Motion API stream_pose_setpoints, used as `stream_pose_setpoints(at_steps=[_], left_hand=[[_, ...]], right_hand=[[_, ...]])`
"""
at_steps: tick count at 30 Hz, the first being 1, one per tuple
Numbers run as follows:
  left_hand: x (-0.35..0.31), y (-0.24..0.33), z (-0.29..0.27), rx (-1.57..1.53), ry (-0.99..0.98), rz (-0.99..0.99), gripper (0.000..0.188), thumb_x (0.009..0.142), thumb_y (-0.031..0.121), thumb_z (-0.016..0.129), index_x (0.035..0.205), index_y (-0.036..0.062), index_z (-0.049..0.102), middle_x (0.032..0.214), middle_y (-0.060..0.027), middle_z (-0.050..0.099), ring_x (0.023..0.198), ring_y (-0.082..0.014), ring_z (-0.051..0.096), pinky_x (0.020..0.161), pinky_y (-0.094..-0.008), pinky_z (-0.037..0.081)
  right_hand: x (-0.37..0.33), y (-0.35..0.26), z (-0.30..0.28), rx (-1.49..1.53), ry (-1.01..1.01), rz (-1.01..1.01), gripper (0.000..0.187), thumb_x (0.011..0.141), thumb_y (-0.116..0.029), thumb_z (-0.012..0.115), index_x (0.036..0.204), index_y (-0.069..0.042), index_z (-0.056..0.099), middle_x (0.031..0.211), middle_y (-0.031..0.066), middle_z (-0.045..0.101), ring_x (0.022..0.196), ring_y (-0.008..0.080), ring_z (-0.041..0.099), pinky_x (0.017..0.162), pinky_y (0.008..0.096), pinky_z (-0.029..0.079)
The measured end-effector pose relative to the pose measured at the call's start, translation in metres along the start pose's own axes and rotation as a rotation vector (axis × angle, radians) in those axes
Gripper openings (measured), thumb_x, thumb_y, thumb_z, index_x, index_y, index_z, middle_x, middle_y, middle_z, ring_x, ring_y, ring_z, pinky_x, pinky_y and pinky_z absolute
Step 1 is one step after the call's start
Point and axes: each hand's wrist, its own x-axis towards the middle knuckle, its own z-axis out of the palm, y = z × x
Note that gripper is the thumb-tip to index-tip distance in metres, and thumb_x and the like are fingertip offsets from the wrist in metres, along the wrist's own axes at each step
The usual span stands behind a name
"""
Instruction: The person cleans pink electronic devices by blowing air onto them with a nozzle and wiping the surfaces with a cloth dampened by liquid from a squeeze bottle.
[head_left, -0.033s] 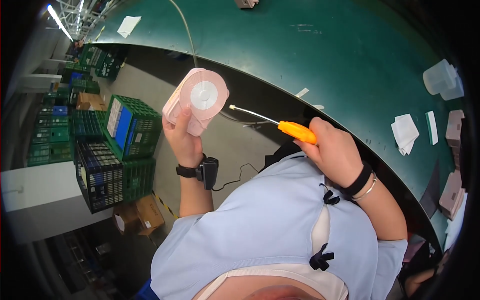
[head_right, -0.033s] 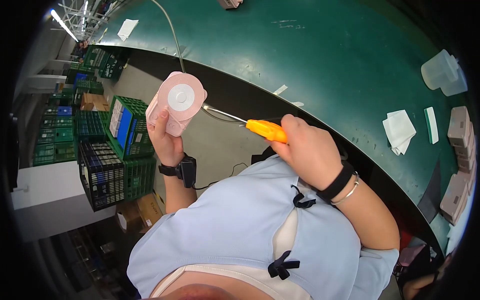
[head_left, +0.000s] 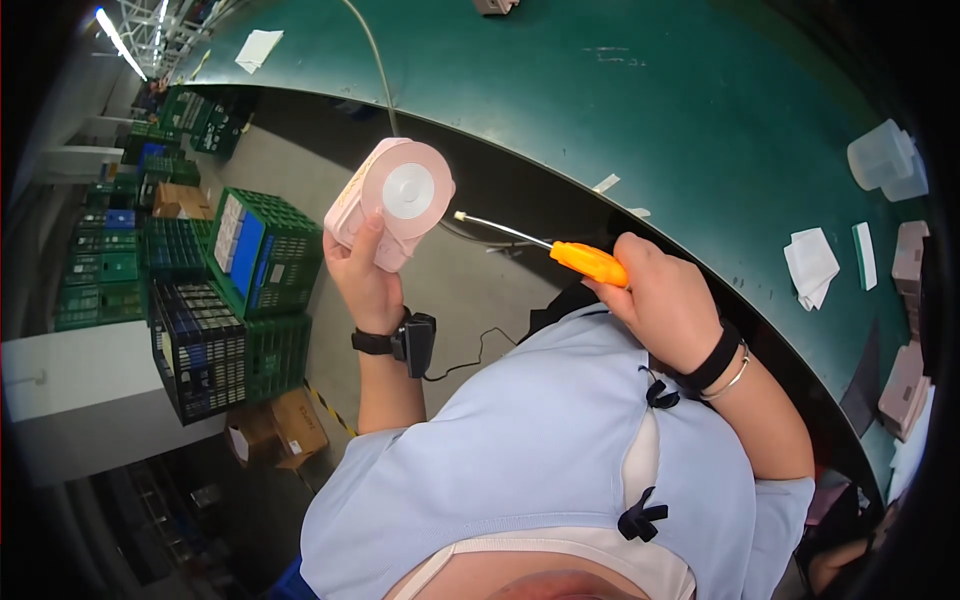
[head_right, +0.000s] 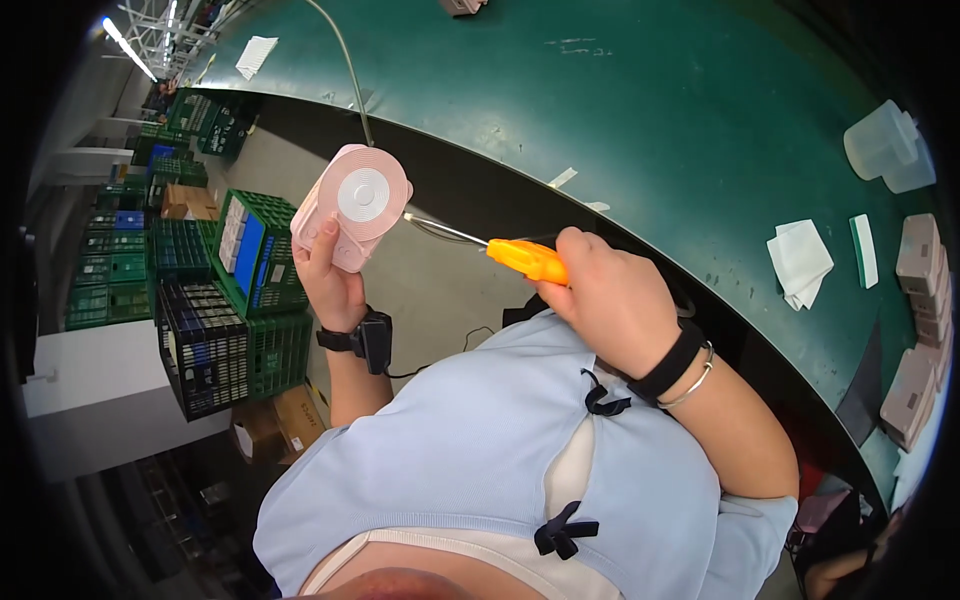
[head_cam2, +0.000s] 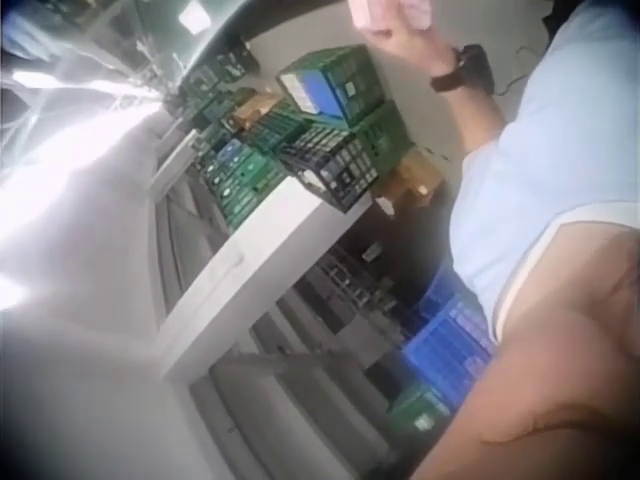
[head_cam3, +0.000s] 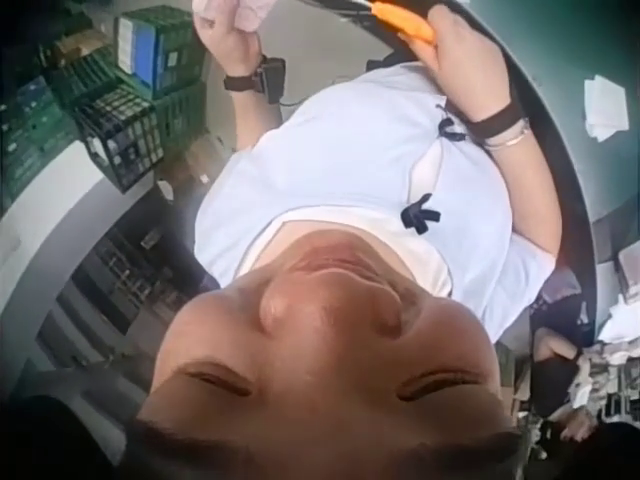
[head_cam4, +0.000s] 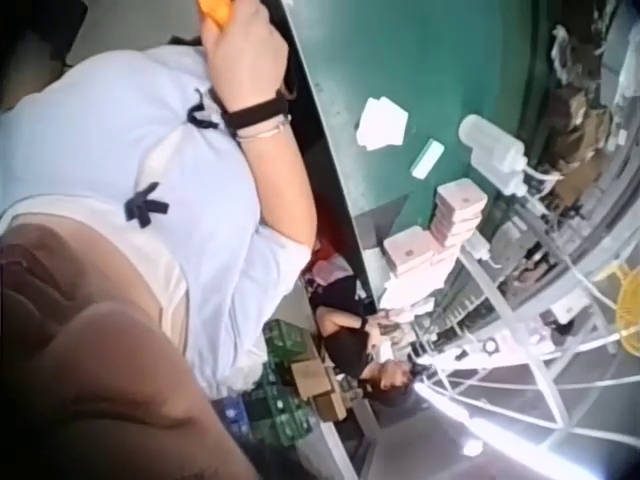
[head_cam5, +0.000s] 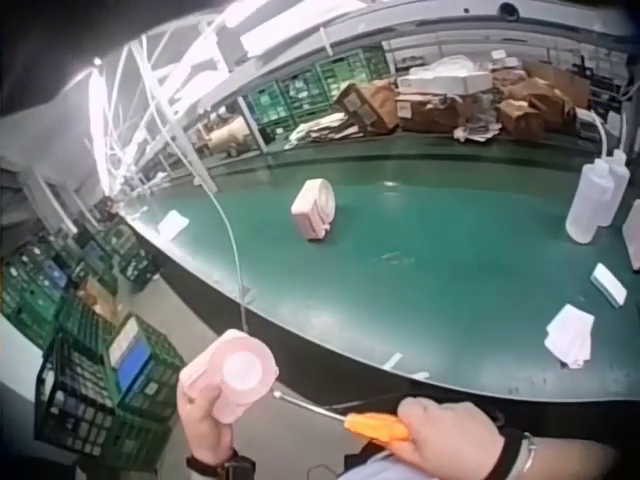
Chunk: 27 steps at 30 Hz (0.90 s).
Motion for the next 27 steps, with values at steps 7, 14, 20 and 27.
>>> stream_pose_setpoints(at_steps=[7,14,20,27], left_hand=[[0.005,0.004,-0.026,0.191,0.056,0.070,0.042,0.086,-0.002,0.071,0.124,-0.0054,0.054,0.121,-0.0147,0.064,0.106,-0.0206,0.064,0.094,-0.0335,0.052],[0.011,0.009,-0.025,0.147,0.069,0.037,0.041,0.085,-0.002,0.072,0.122,-0.0063,0.054,0.119,-0.0148,0.064,0.106,-0.0204,0.065,0.093,-0.0326,0.052],[0.011,0.000,-0.026,0.261,0.066,0.075,0.040,0.084,0.001,0.074,0.121,-0.0027,0.058,0.114,-0.0117,0.067,0.105,-0.0193,0.064,0.092,-0.0329,0.052],[0.030,0.049,-0.037,1.378,-0.443,0.756,0.047,0.073,0.009,0.080,0.117,0.0048,0.063,0.109,-0.0124,0.069,0.099,-0.0269,0.066,0.089,-0.0383,0.052]], right_hand=[[0.015,-0.009,0.010,-0.121,0.024,-0.056,0.036,0.089,-0.034,0.070,0.089,-0.006,0.048,0.070,0.0137,0.060,0.062,0.0340,0.061,0.056,0.0411,0.050],[0.032,-0.006,0.015,-0.152,0.104,-0.050,0.035,0.089,-0.033,0.070,0.088,-0.006,0.048,0.068,0.0133,0.060,0.060,0.0340,0.060,0.055,0.0413,0.049],[0.035,-0.011,0.007,-0.101,-0.015,-0.074,0.036,0.087,-0.034,0.073,0.086,-0.006,0.049,0.068,0.0140,0.060,0.061,0.0351,0.060,0.055,0.0423,0.048],[0.026,-0.015,-0.009,-0.037,-0.003,-0.119,0.038,0.084,-0.035,0.075,0.085,-0.006,0.051,0.069,0.0141,0.060,0.062,0.0362,0.060,0.055,0.0427,0.047]])
